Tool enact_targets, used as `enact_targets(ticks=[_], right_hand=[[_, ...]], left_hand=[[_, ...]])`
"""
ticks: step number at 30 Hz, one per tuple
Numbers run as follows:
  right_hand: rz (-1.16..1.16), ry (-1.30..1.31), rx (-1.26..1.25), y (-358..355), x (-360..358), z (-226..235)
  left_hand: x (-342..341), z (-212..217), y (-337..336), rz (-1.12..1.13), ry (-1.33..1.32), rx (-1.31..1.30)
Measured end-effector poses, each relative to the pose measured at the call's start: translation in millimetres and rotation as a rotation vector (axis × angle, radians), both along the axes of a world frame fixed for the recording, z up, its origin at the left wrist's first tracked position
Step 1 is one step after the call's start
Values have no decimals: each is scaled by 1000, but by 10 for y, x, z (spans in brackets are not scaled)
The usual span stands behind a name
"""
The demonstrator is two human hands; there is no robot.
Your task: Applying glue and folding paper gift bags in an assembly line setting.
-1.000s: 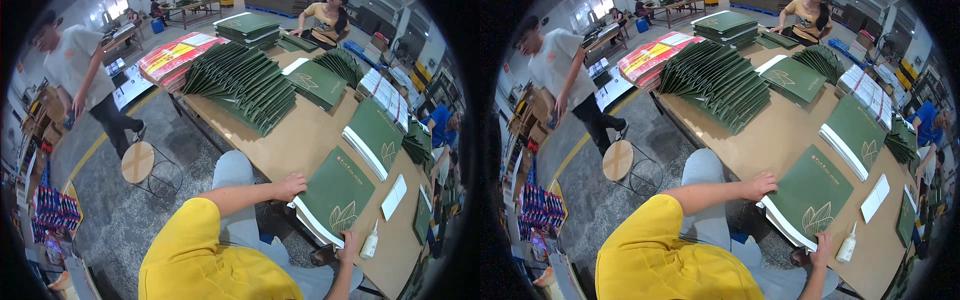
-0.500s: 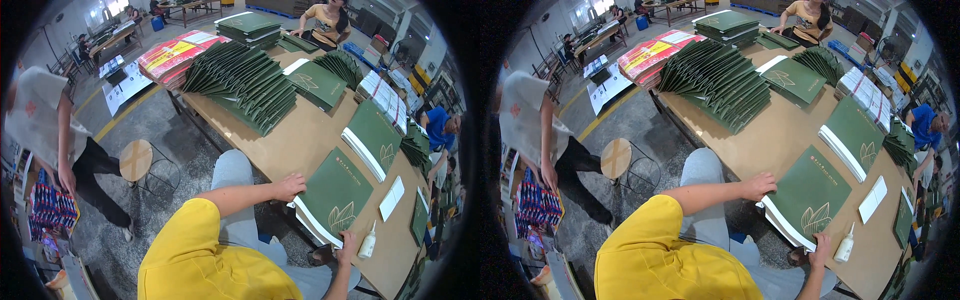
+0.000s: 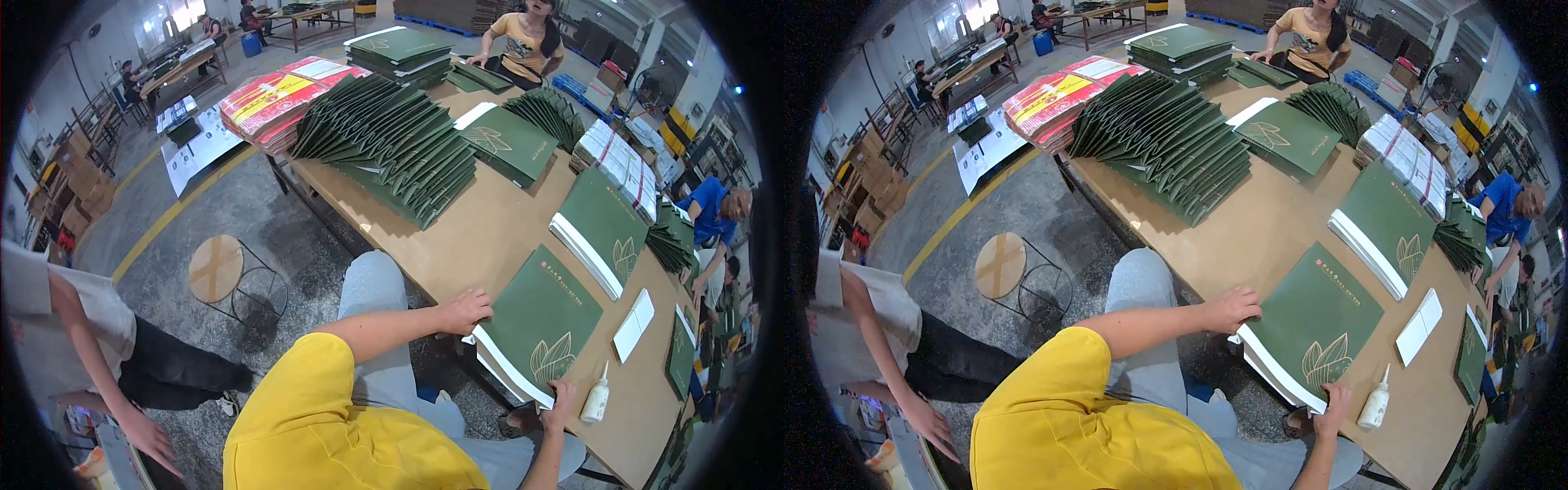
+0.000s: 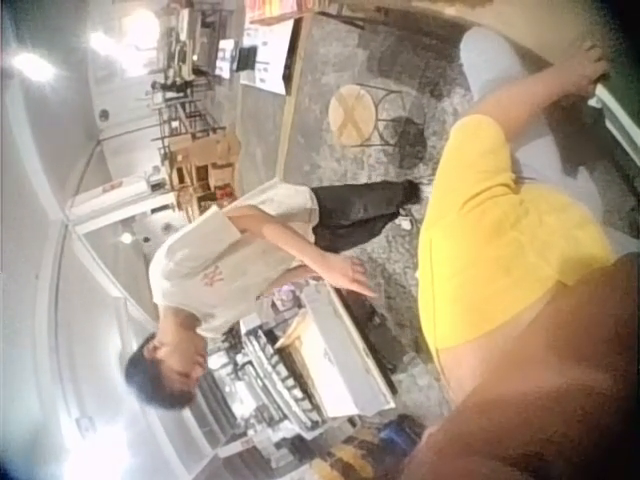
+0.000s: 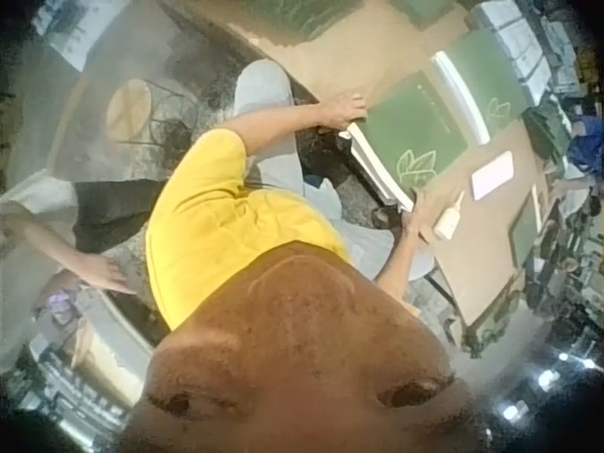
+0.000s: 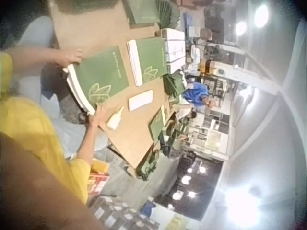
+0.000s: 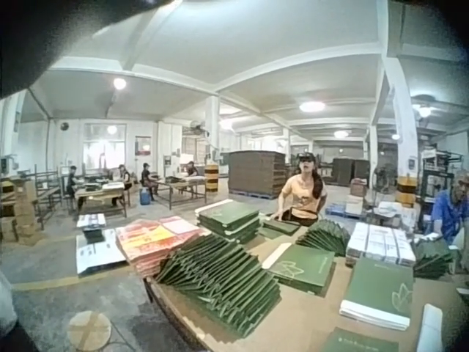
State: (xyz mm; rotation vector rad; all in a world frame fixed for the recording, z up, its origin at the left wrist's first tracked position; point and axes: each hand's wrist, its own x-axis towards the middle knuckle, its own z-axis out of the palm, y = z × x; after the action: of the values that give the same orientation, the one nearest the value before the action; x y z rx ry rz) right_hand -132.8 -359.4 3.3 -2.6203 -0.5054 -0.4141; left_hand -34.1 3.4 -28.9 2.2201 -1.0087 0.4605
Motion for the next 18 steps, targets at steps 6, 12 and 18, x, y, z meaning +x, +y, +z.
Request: enact_targets(ticks=[6, 12, 18], right_hand=[[9, -3, 29, 4, -9, -16], [-1, -35, 38, 51, -14, 7], [-29, -23, 50, 52, -17, -2]], left_hand=[[-10, -15, 7, -1, 1, 4], [-6, -18, 8, 12, 12, 30], [-33, 33, -5, 14, 18, -31]])
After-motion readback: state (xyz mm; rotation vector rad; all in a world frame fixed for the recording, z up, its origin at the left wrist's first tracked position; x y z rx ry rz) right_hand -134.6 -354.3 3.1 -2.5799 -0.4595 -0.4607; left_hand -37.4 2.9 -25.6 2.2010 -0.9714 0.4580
